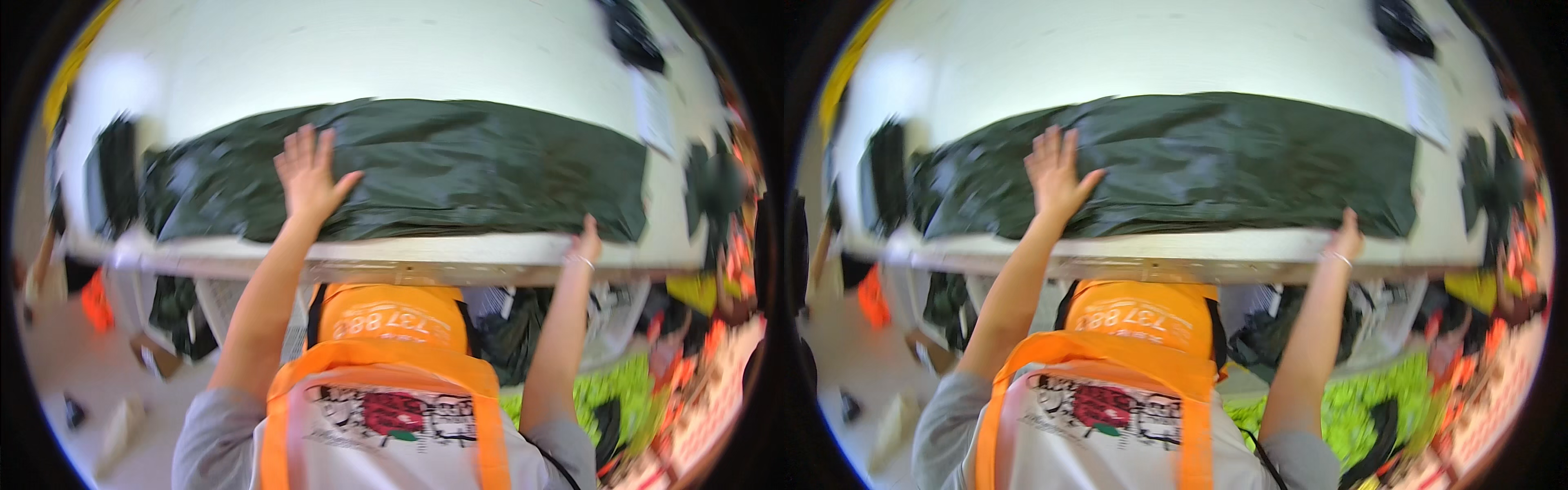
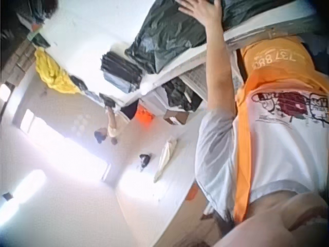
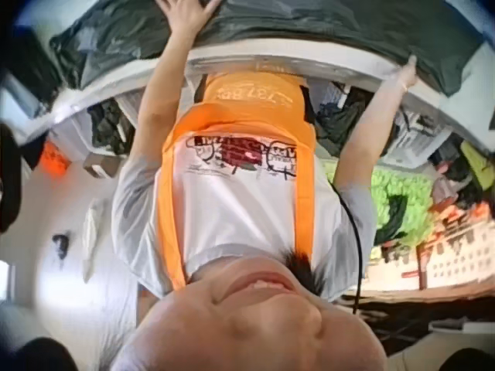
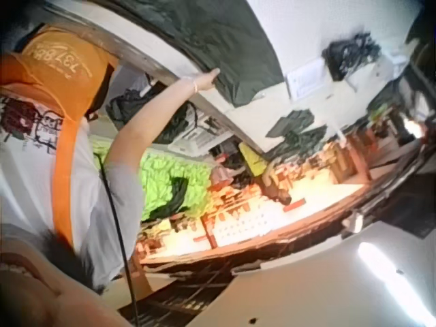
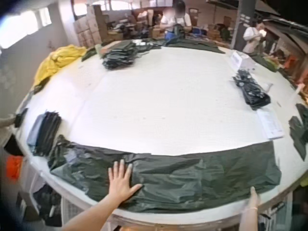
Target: The person folds a dark green raincoat on a white table. They smooth the fabric, fold the sleeves inward, fold the body in half, and then fold it into a compact rectangle.
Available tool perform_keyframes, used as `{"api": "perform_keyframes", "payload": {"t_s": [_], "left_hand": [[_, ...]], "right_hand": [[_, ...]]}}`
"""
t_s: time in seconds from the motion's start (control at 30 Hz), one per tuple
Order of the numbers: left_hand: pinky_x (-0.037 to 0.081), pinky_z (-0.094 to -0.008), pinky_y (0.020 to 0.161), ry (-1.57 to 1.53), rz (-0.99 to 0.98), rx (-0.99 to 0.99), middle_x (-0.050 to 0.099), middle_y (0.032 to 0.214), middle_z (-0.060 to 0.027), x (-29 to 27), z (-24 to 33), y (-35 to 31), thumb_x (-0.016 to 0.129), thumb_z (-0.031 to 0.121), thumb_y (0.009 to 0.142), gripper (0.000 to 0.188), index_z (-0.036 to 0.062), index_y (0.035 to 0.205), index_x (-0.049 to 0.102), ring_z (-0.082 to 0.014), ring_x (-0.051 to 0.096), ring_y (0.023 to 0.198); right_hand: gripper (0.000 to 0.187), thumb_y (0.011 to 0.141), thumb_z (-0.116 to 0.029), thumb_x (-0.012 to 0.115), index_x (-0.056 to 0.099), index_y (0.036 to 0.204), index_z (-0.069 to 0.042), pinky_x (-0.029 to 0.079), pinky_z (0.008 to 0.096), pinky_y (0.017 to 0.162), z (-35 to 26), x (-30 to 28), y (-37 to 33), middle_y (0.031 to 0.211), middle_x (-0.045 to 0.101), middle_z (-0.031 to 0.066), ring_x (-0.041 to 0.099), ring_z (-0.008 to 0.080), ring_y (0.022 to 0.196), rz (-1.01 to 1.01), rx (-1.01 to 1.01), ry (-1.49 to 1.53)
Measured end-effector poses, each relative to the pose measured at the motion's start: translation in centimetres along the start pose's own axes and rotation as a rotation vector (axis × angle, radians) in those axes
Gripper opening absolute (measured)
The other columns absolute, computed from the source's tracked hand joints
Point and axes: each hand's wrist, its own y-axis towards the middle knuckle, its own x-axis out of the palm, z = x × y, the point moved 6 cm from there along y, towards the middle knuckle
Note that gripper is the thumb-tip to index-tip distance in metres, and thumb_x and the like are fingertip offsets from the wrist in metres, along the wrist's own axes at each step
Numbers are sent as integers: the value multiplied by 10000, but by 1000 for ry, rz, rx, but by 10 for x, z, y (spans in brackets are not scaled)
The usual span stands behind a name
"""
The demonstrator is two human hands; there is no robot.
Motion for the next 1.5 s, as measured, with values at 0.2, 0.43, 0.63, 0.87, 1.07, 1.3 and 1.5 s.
{"api": "perform_keyframes", "payload": {"t_s": [0.2,0.43,0.63,0.87,1.07,1.3,1.5], "left_hand": [[118,-581,1108,-45,0,-92,190,1533,-169,-19,21,10,584,559,819,803,149,1451,309,-393,141,1411],[116,-578,1109,-266,186,-100,193,1541,-123,9,48,-8,496,556,869,719,171,1451,325,-353,161,1412],[118,-567,1113,-359,239,-90,210,1538,-118,8,46,-4,476,571,875,704,166,1438,354,-341,170,1411],[161,-420,1136,-964,313,-256,252,1525,-89,48,14,-6,454,385,952,579,86,1433,331,-257,220,1399],[191,-413,1124,-1282,332,-210,298,1488,-98,54,24,2,457,368,952,543,77,1401,364,-267,263,1370],[226,-406,1109,-1254,345,-227,352,1444,-108,57,0,-10,461,349,953,503,66,1365,404,-278,312,1337],[256,-400,1096,-1065,282,-155,398,1407,-117,57,20,-20,464,333,953,471,57,1334,437,-288,354,1309]], "right_hand": [[494,845,-287,692,540,1229,-16,420,433,974,-16,30,5,1256,571,114,523,270,1145,-368,198,513],[497,814,-277,622,559,1204,25,394,505,993,-72,47,29,1268,562,146,522,335,1151,-282,46,539],[472,900,-266,525,529,1217,84,401,420,994,-295,134,-187,1250,562,174,550,303,1120,-558,-481,430],[476,925,-331,502,526,1238,27,402,388,967,-313,318,-559,1193,588,187,556,301,1090,-1414,-654,182],[508,911,-401,510,521,1268,-40,446,399,929,-22,429,-816,1124,609,240,570,357,1065,-1860,-1449,-435],[266,921,-130,577,625,1148,2,495,282,854,-43,465,-644,1089,662,129,626,167,983,-1779,-1381,-397],[348,960,-305,545,640,980,29,429,216,712,-8,420,-358,823,597,20,520,97,767,-1593,-768,-980]]}}
